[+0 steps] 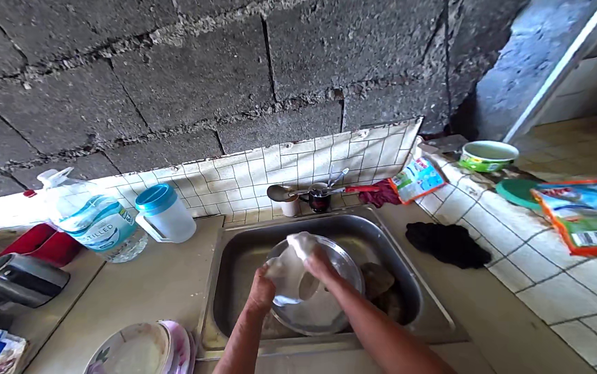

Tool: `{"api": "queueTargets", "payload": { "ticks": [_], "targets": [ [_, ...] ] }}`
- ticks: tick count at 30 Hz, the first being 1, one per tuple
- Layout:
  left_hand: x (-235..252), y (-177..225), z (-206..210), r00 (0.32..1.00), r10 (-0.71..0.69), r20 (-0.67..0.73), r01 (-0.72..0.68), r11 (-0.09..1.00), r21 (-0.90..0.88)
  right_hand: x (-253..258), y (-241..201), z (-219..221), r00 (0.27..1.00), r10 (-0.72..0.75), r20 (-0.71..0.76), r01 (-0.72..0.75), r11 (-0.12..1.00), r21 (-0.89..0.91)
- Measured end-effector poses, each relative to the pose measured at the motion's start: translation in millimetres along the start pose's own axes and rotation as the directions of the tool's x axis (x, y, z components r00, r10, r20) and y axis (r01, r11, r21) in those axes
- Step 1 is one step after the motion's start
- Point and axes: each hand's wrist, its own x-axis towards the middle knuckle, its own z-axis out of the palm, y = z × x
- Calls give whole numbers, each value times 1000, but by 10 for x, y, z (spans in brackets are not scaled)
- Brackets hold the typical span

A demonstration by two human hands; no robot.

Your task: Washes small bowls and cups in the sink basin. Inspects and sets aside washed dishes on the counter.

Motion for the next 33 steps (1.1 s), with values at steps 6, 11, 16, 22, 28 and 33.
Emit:
{"api": "queueTargets", "payload": {
  "ticks": [6,11,16,22,28,33],
  "targets": [
    [157,22,254,881,-333,-337,79,805,-589,-312,180,196,888,453,-82,-426,875,231],
    [169,-57,477,901,-301,-314,163,903,-397,-453,255,600,986,-113,-124,101,989,-105],
    [4,-119,509,964,-185,-189,165,979,-119,152,24,-73,953,239,188,-223,970,-101],
    [207,34,296,843,-281,-458,160,945,-286,-217,46,212,999,47,25,-46,998,-38],
    [193,10,297,877,-305,-371,205,936,-285,-53,143,70,989,148,-25,-144,982,121],
    [217,98,315,878,-178,-445,135,983,-127,-132,123,102,996,88,-13,-87,994,61]
  ]
}}
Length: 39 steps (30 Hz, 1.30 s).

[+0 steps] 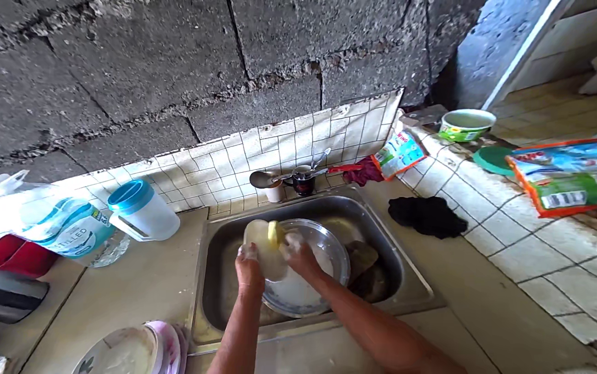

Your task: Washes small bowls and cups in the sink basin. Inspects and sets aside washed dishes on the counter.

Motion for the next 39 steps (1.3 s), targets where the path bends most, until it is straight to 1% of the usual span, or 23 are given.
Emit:
{"api": "queueTargets", "payload": {
  "ticks": [3,5,7,10,12,13,15,18,20,21,23,24,25,27,29,30,31,32,33,34,36,37,39],
  "targets": [
    [47,24,-80,999,-27,-22,27,999,-22,25,43,-108,988,87,126,-76,993,-95],
    [1,-10,-71,998,-58,18,59,998,-29,108,66,-186,978,163,129,-150,983,-101],
    [-51,-41,-10,998,-50,35,50,999,-9,61,55,-113,997,54,61,-52,998,-36],
    [-23,-19,16,998,-4,-59,0,999,-53,-194,84,98,973,-221,-74,224,973,49],
    [0,47,5,990,-46,-134,27,990,-141,-287,163,184,946,-268,-181,280,959,46],
    [-9,63,-6,988,-78,-136,52,981,-185,-300,191,201,946,-215,-242,230,972,36],
    [-44,50,-4,991,-103,-91,78,968,-238,-267,162,125,958,31,-284,-9,997,77],
    [-49,-27,-65,997,-76,33,82,957,-277,1,136,-117,936,285,-206,-243,948,206],
    [-23,-115,-107,997,-34,72,49,972,-229,218,81,-266,915,368,-167,-308,902,302],
    [-14,-163,-128,996,-29,85,43,984,-173,278,61,-300,906,368,-208,-283,894,348],
    [-31,-210,-163,981,-136,141,144,989,-45,301,30,-312,894,308,-325,-144,885,442],
    [-43,-211,-172,950,-250,188,257,966,-11,277,34,-301,900,253,-355,-53,872,486],
    [-43,-209,-212,887,-362,287,384,923,-21,238,50,-289,920,196,-340,17,846,533],
    [-13,-271,-323,761,-476,441,574,811,-114,192,49,-268,968,134,-210,39,750,660],
    [-3,-362,-432,743,-517,425,639,738,-218,232,73,-236,990,142,-22,-77,659,748],
    [-11,-385,-471,761,-530,373,632,735,-245,272,126,-230,984,172,47,-153,675,722],
    [-16,-398,-503,784,-531,320,610,755,-242,328,212,-230,972,214,99,-228,743,630],
    [-13,-411,-535,810,-519,275,579,783,-228,391,322,-232,953,264,148,-302,833,463],
    [-13,-419,-562,835,-499,231,544,812,-211,458,465,-219,922,328,206,-371,900,227],
    [-7,-427,-591,860,-475,185,506,839,-199,520,645,-167,878,396,267,-402,915,-36],
    [25,-421,-643,906,-413,93,423,887,-184,539,981,41,816,494,301,-351,836,-421],
    [36,-404,-658,924,-377,61,382,908,-174,494,1090,160,793,525,308,-325,793,-515],
    [60,-364,-670,956,-294,-5,290,945,-149,340,1205,385,749,542,382,-252,765,-592]
  ]
}}
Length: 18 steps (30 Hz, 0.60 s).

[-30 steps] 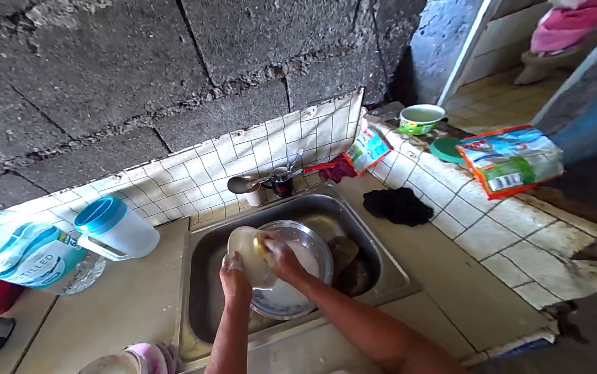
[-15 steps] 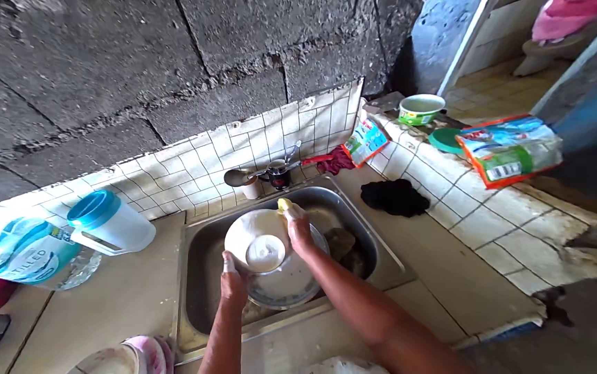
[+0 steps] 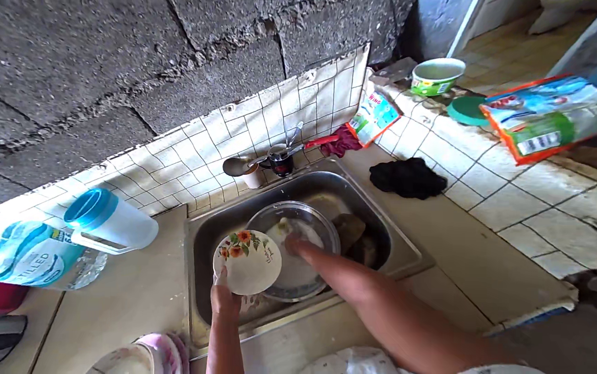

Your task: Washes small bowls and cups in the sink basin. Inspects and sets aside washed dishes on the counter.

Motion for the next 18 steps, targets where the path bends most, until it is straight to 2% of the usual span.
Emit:
{"api": "queueTargets", "payload": {
  "ticks": [3,7,8,10,11,12,14,15,16,17,18],
  "targets": [
    [39,50,-28,987,144,-71,-140,988,62,-101,-143,264,971,-166,174,183,979,-89],
    [126,32,-101,943,307,-129,-287,946,152,-240,-279,445,875,-369,314,436,881,-181],
    [147,18,-122,929,347,-130,-324,930,171,-330,-312,412,859,-359,365,440,882,-167],
    [154,-10,-139,897,422,-128,-392,896,208,-469,-317,290,859,-286,425,315,949,1],
    [146,-19,-129,884,449,-132,-416,883,219,-519,-292,206,872,-276,404,229,960,162],
    [139,-27,-111,879,459,-131,-425,877,223,-606,-304,61,884,-282,372,150,926,345],
    [123,-65,-35,896,431,-112,-401,890,216,-717,-387,-173,912,-349,214,141,757,638],
    [109,-109,29,914,393,-101,-368,908,198,-729,-456,-240,926,-363,105,193,693,695],
    [90,-165,109,936,342,-87,-325,932,162,-753,-548,-297,935,-355,1,262,691,673],
    [61,-215,210,957,281,-71,-273,956,110,-753,-645,-308,933,-353,-76,328,741,586],
    [27,-249,326,974,221,-58,-218,974,53,-769,-752,-307,934,-346,-85,345,818,461]
  ]
}}
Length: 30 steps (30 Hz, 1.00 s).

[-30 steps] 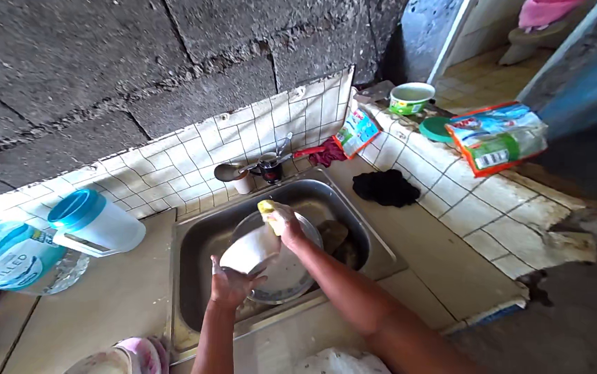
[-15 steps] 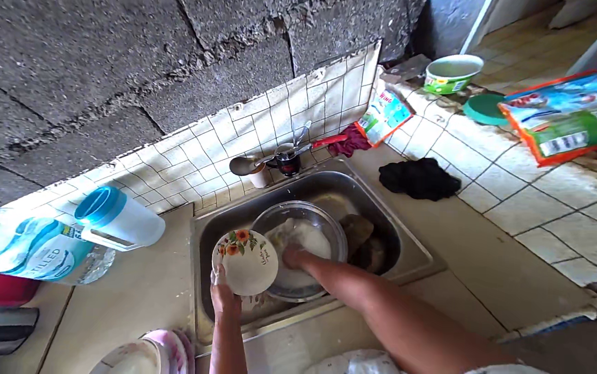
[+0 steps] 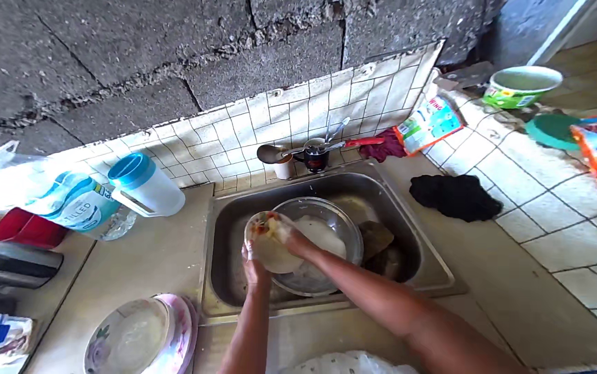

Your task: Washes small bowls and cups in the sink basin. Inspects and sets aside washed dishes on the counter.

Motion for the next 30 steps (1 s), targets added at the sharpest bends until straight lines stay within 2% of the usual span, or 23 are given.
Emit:
{"api": "queueTargets", "payload": {
  "ticks": [2,5,6,9,12,13,15,17,18,19,21,23,24,26,27,28,29,30],
  "targets": [
    [-38,-3,178,996,-89,29,91,991,-101,-96,-208,110,992,76,100,-49,967,-251],
    [98,63,92,990,-144,-4,140,969,-205,-224,-191,165,954,60,294,91,876,-474],
    [144,100,10,988,-151,-30,141,964,-224,-211,-119,126,947,61,316,125,836,-534],
    [105,100,-47,985,-172,7,169,956,-239,-30,58,-5,978,71,194,79,736,-672],
    [-16,98,115,980,-169,108,189,959,-211,-82,-193,135,1000,1,4,2,804,-595],
    [-4,112,134,977,-167,128,191,962,-197,-148,-243,199,999,-44,-14,30,842,-539],
    [61,189,61,980,-151,131,173,967,-185,-290,-197,254,983,-182,35,177,863,-473],
    [121,254,-79,986,-116,119,138,972,-192,-285,-38,163,970,-198,143,244,787,-567],
    [121,254,-107,988,-106,116,127,973,-191,-226,52,92,973,-160,164,228,731,-643],
    [94,224,-91,988,-97,117,117,976,-182,-161,128,36,983,-121,141,186,687,-703],
    [-2,117,18,985,-84,148,105,984,-144,-118,135,47,993,-115,15,92,699,-709],
    [-18,77,145,972,-63,227,95,987,-131,-175,36,157,977,-206,-61,131,795,-593],
    [27,84,173,962,-67,266,105,986,-128,-242,9,230,968,-246,-54,187,846,-500],
    [159,182,92,946,-96,311,127,988,-83,-324,140,335,944,-324,52,322,881,-348],
    [242,245,14,941,-109,320,130,991,-43,-292,301,321,931,-338,140,366,857,-363],
    [308,317,-83,936,-116,331,124,992,-3,-254,443,269,911,-334,243,411,792,-451],
    [345,371,-164,933,-112,341,112,994,21,-184,638,201,871,-368,325,490,653,-577],
    [341,388,-196,931,-106,349,106,994,18,-72,947,142,790,-525,316,576,461,-675]
  ]
}}
